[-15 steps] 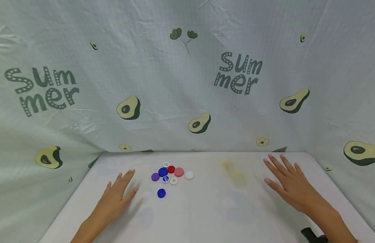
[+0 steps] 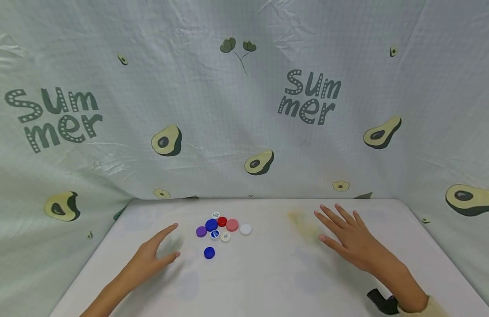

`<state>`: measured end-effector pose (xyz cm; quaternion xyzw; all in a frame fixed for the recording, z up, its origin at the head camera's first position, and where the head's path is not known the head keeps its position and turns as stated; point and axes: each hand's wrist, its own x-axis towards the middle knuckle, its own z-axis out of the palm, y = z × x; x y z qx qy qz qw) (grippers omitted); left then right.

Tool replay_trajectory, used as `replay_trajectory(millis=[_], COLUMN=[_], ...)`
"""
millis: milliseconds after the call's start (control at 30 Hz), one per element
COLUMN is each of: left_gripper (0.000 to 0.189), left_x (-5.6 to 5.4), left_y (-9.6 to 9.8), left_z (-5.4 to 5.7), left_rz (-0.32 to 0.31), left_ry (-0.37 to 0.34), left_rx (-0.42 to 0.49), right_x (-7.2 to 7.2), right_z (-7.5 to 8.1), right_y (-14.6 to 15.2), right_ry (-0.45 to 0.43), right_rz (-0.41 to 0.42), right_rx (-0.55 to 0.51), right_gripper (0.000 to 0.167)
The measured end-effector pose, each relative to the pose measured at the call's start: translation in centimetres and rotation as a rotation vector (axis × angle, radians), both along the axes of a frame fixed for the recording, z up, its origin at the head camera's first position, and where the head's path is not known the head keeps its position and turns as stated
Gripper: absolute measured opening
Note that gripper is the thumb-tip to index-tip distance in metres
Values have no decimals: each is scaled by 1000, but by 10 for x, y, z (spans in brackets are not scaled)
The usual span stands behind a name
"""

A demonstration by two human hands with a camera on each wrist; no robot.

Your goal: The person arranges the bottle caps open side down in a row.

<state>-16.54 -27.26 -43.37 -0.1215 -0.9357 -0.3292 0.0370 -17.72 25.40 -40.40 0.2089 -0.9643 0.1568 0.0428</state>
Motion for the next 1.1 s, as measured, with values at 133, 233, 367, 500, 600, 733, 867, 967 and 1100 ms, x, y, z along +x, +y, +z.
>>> replay_trajectory(millis=[133,233,367,500,600,733,867,967,1100], left_gripper=[72,71,65,60,56,53,50,48,47], left_x=[-3,-3,-4,-8,-12,-15,-16,-16,-16], left_y=[0,1,3,8,12,16,22,25,26], left_z=[-4,-3,-2,-4,-5,-8,-9,-9,-10], left_rz=[1,1,-11,-32,-30,-50,-77,-78,-95], left_ry=[10,-17,-51,-107,-137,-136,-131,-140,-158], left_rx=[66,126,231,291,283,260,263,271,277], right_x=[-2,-6,-11,-16,-21,-27,-31,-33,-36], right_z=[-2,-3,-4,-9,-16,-26,-36,-39,-37], right_y=[-12,-19,-28,-41,-57,-81,-99,-111,-124], right_ry=[3,20,30,4,-30,-125,-239,-304,-364], right_rz=[38,97,196,249,274,339,383,390,404], right_rx=[17,30,24,-6,-68,-234,-357,-382,-390], right_gripper=[63,63,62,55,47,36,26,21,17])
